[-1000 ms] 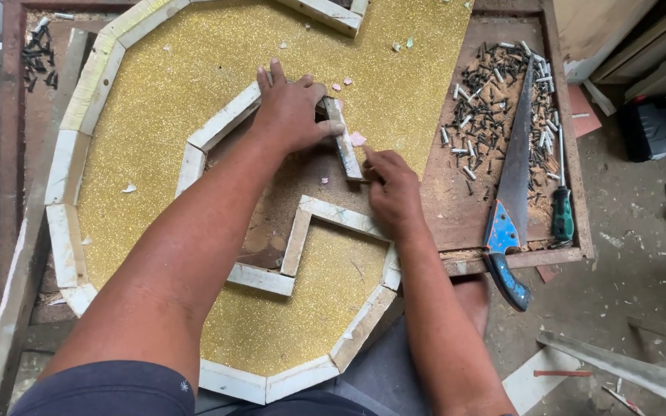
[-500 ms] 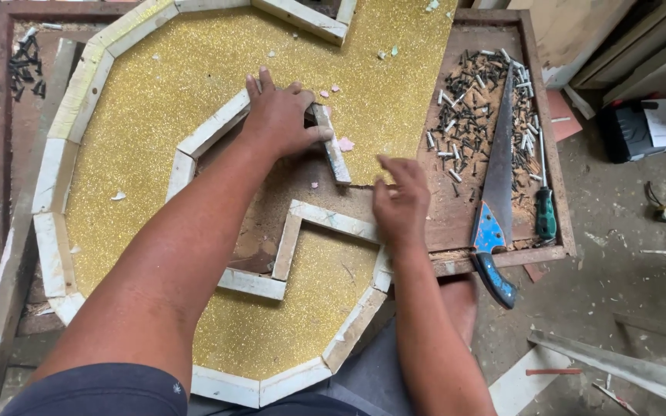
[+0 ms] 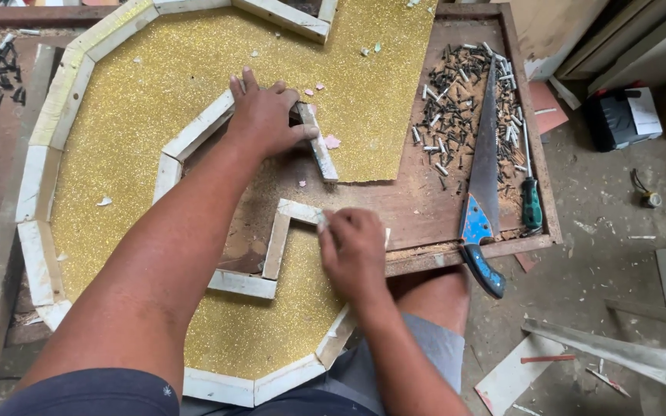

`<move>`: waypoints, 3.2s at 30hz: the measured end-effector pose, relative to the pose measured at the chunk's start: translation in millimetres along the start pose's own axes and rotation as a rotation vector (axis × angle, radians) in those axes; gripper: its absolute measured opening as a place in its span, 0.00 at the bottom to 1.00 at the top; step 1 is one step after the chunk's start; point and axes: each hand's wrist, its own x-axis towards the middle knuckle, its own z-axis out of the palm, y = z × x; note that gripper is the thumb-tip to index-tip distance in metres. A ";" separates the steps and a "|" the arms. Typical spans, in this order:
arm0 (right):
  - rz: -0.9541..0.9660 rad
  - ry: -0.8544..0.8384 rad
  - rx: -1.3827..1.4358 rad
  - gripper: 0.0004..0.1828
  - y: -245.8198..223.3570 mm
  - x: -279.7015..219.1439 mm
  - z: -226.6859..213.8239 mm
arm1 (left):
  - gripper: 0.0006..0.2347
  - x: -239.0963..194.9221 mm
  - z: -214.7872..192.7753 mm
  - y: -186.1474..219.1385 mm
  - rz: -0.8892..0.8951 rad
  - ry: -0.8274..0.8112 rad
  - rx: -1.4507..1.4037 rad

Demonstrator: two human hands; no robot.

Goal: Using a hand saw to cut a wooden strip that is part of a large decorative letter G on a workbench.

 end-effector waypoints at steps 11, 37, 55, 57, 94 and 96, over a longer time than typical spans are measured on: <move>-0.569 -0.221 0.328 0.10 -31.2 -98.2 -11.1 | 0.36 -0.6 0.3 -1.5 0.007 -0.013 0.035; -0.525 -0.222 0.267 0.09 -30.9 -97.4 -3.8 | 0.36 4.1 2.9 -2.2 -0.019 -0.009 0.028; -0.519 -0.228 0.264 0.09 -30.5 -98.2 -3.2 | 0.37 4.3 2.3 -2.1 -0.024 -0.016 0.015; -0.522 -0.224 0.266 0.08 -30.6 -98.0 -3.0 | 0.38 4.3 2.5 -2.5 -0.023 -0.016 0.021; -0.039 -0.552 -0.339 0.46 -16.0 61.1 0.8 | 0.33 -5.3 -10.0 9.8 -0.068 -0.015 -0.007; -0.034 -0.543 -0.318 0.48 -14.7 56.6 1.7 | 0.32 -5.3 -3.9 8.8 -0.098 -0.012 0.014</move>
